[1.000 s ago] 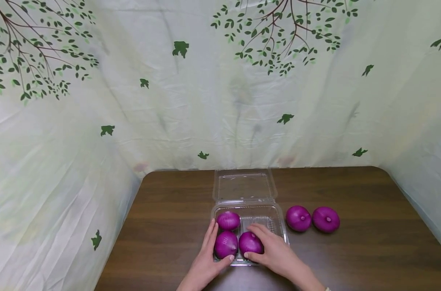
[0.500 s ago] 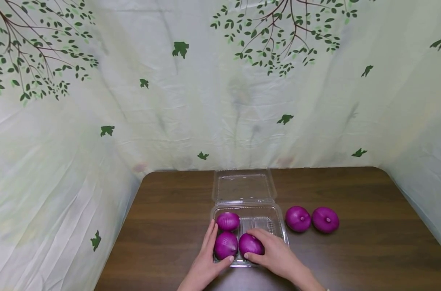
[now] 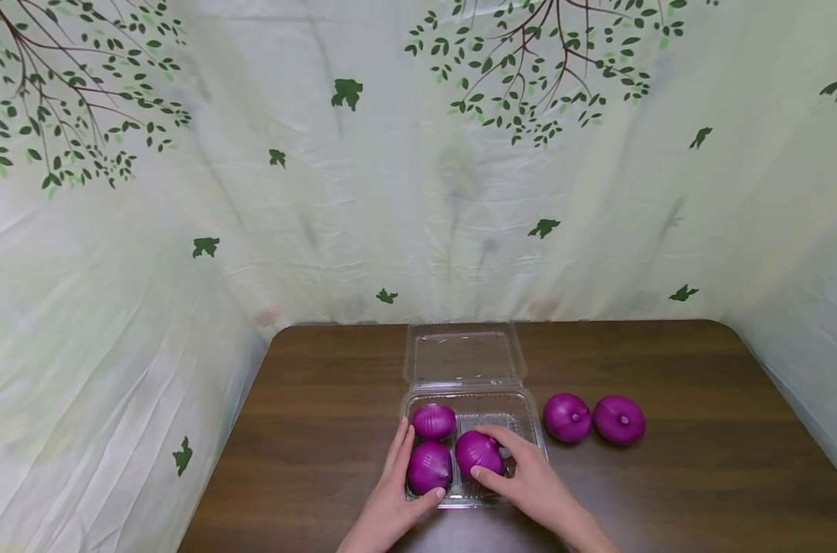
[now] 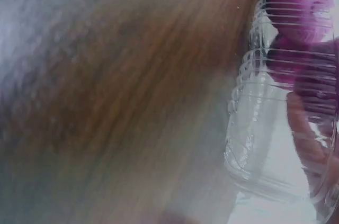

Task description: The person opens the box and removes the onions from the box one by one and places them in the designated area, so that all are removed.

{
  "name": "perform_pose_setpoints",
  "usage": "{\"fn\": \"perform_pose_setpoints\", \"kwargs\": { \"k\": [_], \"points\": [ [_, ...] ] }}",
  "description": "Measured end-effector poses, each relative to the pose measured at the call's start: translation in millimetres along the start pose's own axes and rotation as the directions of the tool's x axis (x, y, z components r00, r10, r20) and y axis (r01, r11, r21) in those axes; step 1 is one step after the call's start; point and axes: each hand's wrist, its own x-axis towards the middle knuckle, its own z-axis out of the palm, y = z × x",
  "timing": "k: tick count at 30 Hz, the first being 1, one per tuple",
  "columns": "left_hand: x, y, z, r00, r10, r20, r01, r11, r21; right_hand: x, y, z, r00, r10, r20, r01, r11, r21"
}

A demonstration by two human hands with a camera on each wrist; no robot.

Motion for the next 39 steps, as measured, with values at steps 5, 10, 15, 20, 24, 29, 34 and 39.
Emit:
{"fn": "perform_pose_setpoints", "kwargs": {
  "k": [5, 10, 15, 20, 24, 29, 34, 39],
  "points": [
    [-0.4, -0.6, 0.3, 1.0, 0.006, -0.001, -0.006, 1.0, 0.008, -1.5, -3.3, -4.9, 0.995, -0.005, -0.103, 0.026, 0.977, 0.211],
    [-0.2, -0.9, 0.7, 1.0, 0.006, -0.006, -0.006, 1.0, 0.014, -6.0, -8.2, -10.8, 0.975, 0.049, -0.218, 0.024, 0.948, 0.318],
    [-0.3, 0.2, -0.1, 1.0, 0.01, -0.001, -0.01, 1.0, 0.007, -12.2, -8.1, -20.7, 0.955, 0.142, -0.26, -0.029, 0.918, 0.395],
    [-0.2, 0.7, -1.2, 1.0, 0.011, 0.007, -0.011, 1.0, 0.003, -19.9, -4.7, -32.9, 0.937, 0.185, -0.296, -0.048, 0.908, 0.416],
    [0.2, 0.9, -1.9, 1.0, 0.017, 0.008, -0.017, 1.0, 0.003, -24.8, -3.4, -43.7, 0.922, 0.189, -0.337, -0.043, 0.917, 0.397],
    [0.0, 1.0, -2.1, 1.0, 0.014, 0.007, -0.014, 1.0, 0.005, -29.7, -1.7, -59.1, 0.906, 0.185, -0.381, -0.044, 0.936, 0.348],
    [-1.1, 0.7, -1.7, 1.0, 0.001, 0.013, -0.001, 1.0, 0.012, -35.5, 2.1, -75.1, 0.893, 0.203, -0.401, -0.085, 0.953, 0.291],
    [-1.6, 1.1, -1.7, 1.0, -0.001, 0.015, 0.001, 1.0, 0.015, -42.1, 8.2, -92.3, 0.882, 0.228, -0.412, -0.15, 0.965, 0.213]
  ]
}}
